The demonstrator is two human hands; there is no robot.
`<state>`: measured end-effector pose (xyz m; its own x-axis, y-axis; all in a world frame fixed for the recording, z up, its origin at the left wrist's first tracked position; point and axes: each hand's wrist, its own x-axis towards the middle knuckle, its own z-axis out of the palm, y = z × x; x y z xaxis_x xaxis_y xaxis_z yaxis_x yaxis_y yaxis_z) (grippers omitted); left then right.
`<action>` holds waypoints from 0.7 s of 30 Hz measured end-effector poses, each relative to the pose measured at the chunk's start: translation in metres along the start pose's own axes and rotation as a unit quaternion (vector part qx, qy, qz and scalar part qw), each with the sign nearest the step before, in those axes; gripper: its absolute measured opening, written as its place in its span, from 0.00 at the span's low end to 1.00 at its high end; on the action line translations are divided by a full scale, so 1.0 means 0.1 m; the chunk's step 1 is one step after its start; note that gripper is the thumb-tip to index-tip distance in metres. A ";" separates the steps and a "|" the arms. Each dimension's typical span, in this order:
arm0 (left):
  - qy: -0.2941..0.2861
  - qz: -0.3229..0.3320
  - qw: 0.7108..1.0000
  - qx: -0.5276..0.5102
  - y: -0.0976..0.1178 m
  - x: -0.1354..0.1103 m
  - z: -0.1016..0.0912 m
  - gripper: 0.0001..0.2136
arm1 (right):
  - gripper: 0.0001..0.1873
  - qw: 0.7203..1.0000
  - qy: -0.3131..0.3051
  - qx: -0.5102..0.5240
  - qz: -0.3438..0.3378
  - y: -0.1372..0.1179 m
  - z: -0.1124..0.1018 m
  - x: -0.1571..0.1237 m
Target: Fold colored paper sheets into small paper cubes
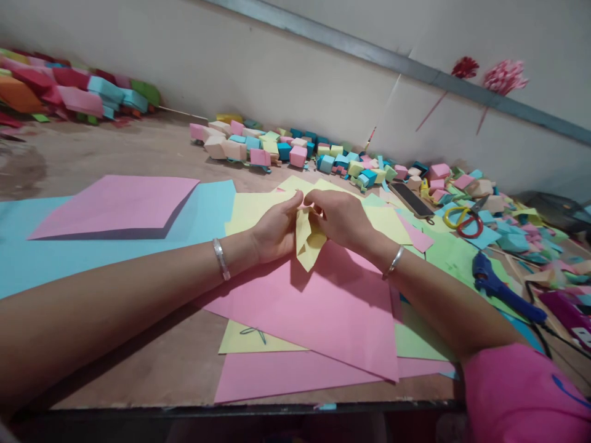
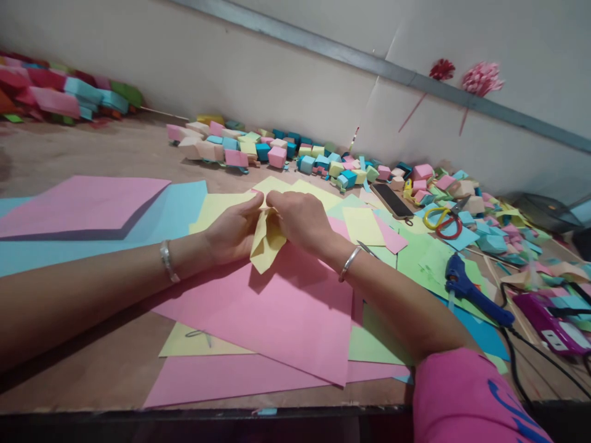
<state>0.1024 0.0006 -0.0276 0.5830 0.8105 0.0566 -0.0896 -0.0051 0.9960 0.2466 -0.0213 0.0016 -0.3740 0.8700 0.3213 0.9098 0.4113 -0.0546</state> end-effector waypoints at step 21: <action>-0.069 -0.157 0.931 -0.321 0.01 -0.02 -0.04 0.26 | 0.05 0.972 0.107 0.205 0.041 0.15 0.12 0.06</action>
<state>0.0979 0.0014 -0.0275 0.7558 0.6301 -0.1782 -0.3357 0.6065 0.7208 0.2555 -0.0070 -0.0090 -0.2168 0.8463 0.4866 0.7703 0.4545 -0.4472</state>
